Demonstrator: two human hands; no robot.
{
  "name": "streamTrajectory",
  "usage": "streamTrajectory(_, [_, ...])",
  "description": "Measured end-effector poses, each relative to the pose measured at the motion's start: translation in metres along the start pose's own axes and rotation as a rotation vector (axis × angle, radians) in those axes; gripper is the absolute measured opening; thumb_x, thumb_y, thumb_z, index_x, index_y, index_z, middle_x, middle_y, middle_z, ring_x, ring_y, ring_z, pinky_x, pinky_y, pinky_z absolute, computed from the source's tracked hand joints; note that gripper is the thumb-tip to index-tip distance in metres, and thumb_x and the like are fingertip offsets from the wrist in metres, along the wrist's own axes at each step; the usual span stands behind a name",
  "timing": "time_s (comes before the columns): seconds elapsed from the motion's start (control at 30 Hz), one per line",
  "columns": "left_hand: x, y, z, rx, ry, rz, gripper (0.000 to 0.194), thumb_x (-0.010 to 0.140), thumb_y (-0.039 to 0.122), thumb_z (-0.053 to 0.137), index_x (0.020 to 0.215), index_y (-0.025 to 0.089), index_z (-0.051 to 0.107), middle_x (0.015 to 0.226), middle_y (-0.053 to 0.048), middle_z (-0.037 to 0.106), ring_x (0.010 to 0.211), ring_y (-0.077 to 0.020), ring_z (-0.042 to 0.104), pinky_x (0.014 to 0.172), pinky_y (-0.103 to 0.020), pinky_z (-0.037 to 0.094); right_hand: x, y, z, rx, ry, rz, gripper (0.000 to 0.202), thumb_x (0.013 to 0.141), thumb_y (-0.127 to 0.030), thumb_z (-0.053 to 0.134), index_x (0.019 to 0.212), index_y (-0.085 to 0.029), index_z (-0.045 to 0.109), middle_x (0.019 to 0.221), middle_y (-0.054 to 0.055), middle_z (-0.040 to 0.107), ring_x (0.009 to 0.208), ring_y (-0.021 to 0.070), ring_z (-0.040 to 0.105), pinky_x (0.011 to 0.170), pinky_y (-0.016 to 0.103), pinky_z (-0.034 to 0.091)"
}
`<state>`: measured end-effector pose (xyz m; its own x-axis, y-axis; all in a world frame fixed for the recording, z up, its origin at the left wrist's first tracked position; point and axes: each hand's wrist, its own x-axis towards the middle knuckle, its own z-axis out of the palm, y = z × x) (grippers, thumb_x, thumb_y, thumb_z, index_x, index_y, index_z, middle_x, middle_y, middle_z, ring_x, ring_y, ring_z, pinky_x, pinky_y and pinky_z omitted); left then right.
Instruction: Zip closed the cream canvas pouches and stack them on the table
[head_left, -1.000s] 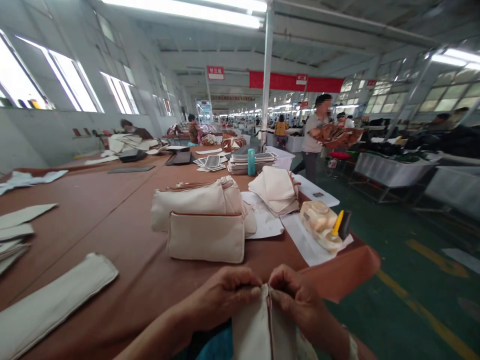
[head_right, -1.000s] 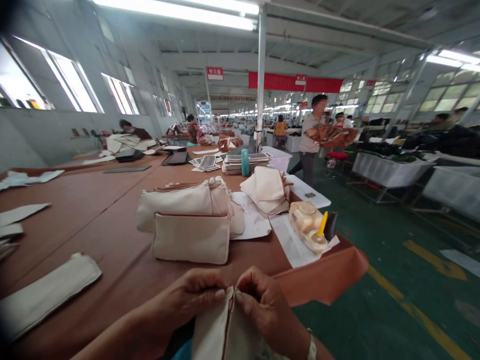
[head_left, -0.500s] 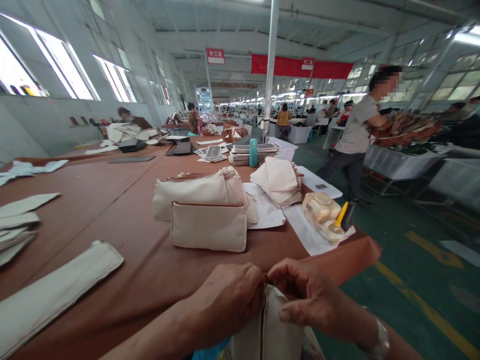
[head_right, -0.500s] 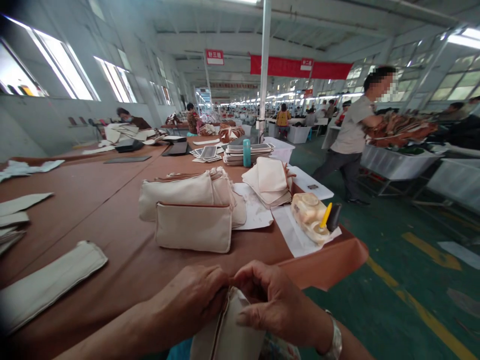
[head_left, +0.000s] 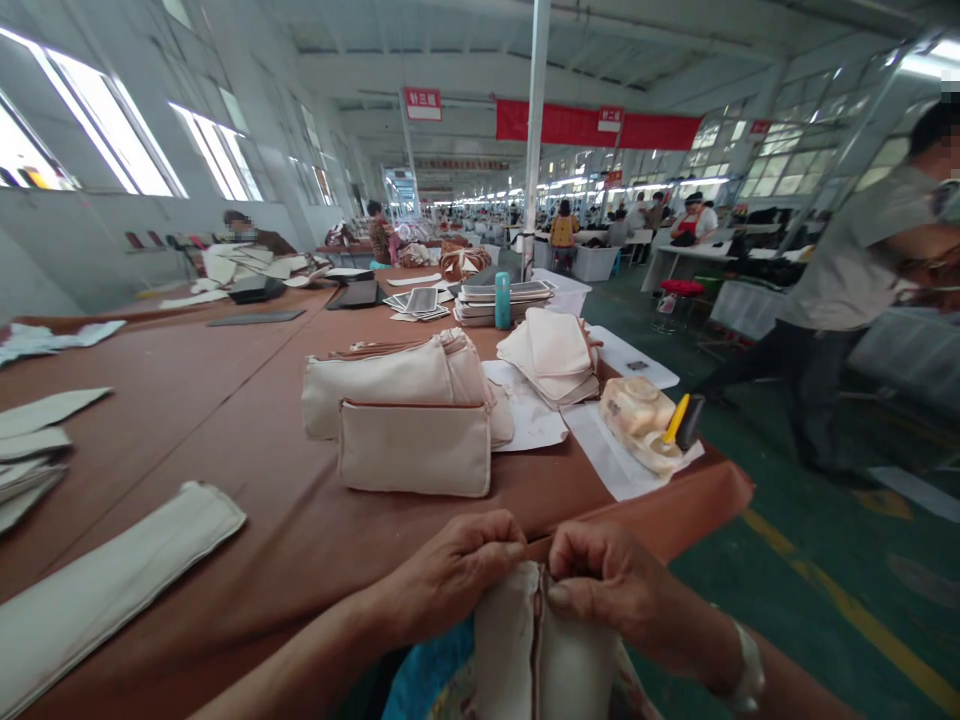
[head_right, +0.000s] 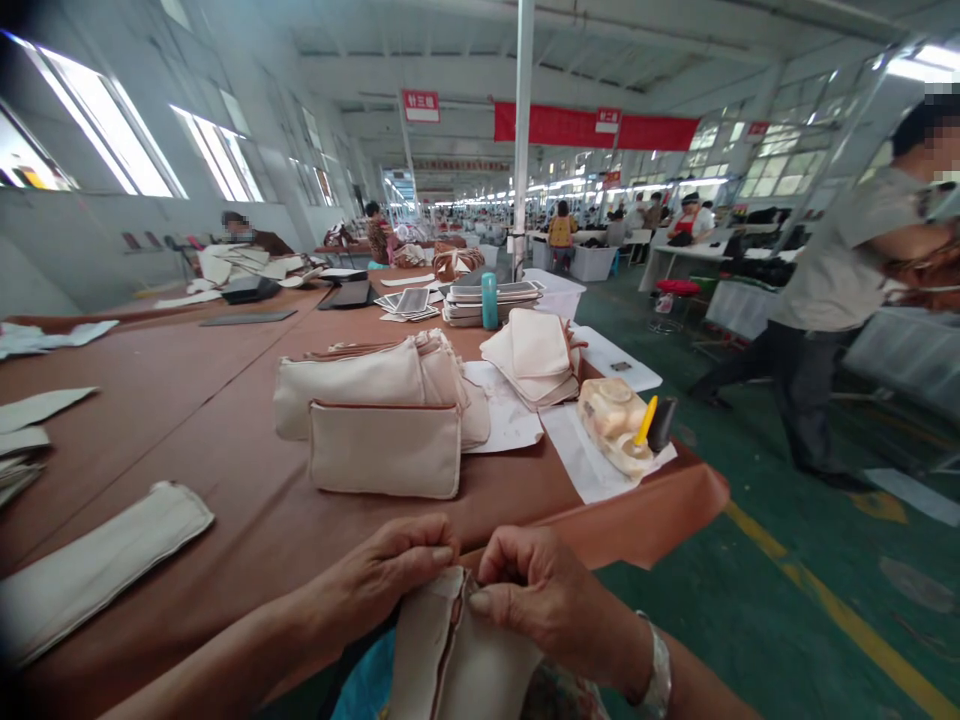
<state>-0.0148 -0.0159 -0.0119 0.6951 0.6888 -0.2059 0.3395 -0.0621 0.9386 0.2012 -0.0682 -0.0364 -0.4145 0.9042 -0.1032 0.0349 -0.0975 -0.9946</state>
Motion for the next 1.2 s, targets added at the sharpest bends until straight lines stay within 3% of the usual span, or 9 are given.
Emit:
streamTrajectory(0.17, [0.000,0.002,0.000,-0.074,-0.037,-0.091,0.027,0.083,0.041,0.063,0.085,0.014,0.061,0.072,0.002,0.055,0.063,-0.0106,0.044,0.054,-0.019,0.031,0.000,0.003,0.002,0.008,0.045,-0.007,0.028,0.080,-0.037,0.070,0.077,-0.013,0.056,0.067,-0.003,0.048,0.060,0.0094,0.034,0.053,0.023,0.025])
streamTrajectory(0.27, [0.001,0.003,-0.001,-0.086,-0.051,-0.104,0.023,0.084,0.037,0.059,0.083,0.013,0.062,0.070,0.003,0.053,0.061,-0.0096,0.042,0.052,-0.019,0.028,-0.002,0.001,0.003,-0.039,0.063,0.016,0.025,0.087,-0.038,0.061,0.080,-0.014,0.057,0.068,-0.002,0.049,0.060,0.0101,0.037,0.053,0.023,0.027])
streamTrajectory(0.47, [0.000,0.004,-0.001,-0.204,-0.027,-0.152,0.020,0.082,0.033,0.059,0.078,0.014,0.060,0.066,0.003,0.051,0.057,-0.0093,0.039,0.050,-0.019,0.027,-0.007,-0.008,0.004,-0.614,0.091,-0.230,0.022,0.097,-0.027,0.043,0.084,-0.018,0.058,0.077,0.003,0.061,0.071,0.0162,0.056,0.064,0.027,0.038])
streamTrajectory(0.6, [0.003,0.005,0.002,-0.246,-0.032,-0.179,0.032,0.076,0.044,0.067,0.076,0.013,0.061,0.065,0.002,0.053,0.057,-0.0094,0.042,0.050,-0.020,0.027,-0.006,-0.009,0.008,-0.771,0.091,-0.243,0.017,0.096,-0.020,0.039,0.092,-0.018,0.055,0.083,0.007,0.064,0.077,0.0194,0.059,0.068,0.029,0.039])
streamTrajectory(0.7, [0.006,0.008,0.001,-0.283,-0.052,-0.193,0.029,0.073,0.040,0.069,0.074,0.012,0.062,0.067,0.001,0.058,0.056,-0.0091,0.043,0.050,-0.020,0.028,-0.003,-0.010,0.012,-0.658,0.132,-0.182,0.019,0.096,-0.024,0.039,0.089,-0.018,0.055,0.081,0.005,0.062,0.075,0.0186,0.057,0.067,0.029,0.039])
streamTrajectory(0.87, [0.007,0.006,0.000,-0.271,-0.036,-0.237,0.016,0.070,0.026,0.062,0.077,0.012,0.064,0.067,-0.001,0.060,0.054,-0.0103,0.045,0.050,-0.021,0.029,0.002,-0.006,0.017,-0.214,0.167,-0.020,0.032,0.096,-0.044,0.042,0.081,-0.018,0.052,0.069,-0.002,0.046,0.061,0.0125,0.040,0.054,0.023,0.033])
streamTrajectory(1.03, [0.005,0.003,0.006,-0.115,-0.014,-0.164,0.015,0.075,0.027,0.056,0.079,0.013,0.062,0.066,0.001,0.056,0.055,-0.0097,0.042,0.048,-0.020,0.027,0.003,-0.007,0.016,0.051,0.093,0.051,0.043,0.091,-0.058,0.049,0.075,-0.018,0.044,0.063,-0.006,0.034,0.055,0.0089,0.026,0.047,0.022,0.021])
streamTrajectory(1.2, [0.002,0.012,0.006,0.070,-0.004,-0.075,0.018,0.080,0.028,0.055,0.079,0.012,0.062,0.063,0.005,0.045,0.057,-0.0084,0.031,0.047,-0.019,0.023,0.008,-0.016,0.015,-0.025,0.089,0.064,0.042,0.080,-0.053,0.067,0.076,-0.015,0.052,0.065,-0.004,0.043,0.059,0.0089,0.032,0.051,0.021,0.024])
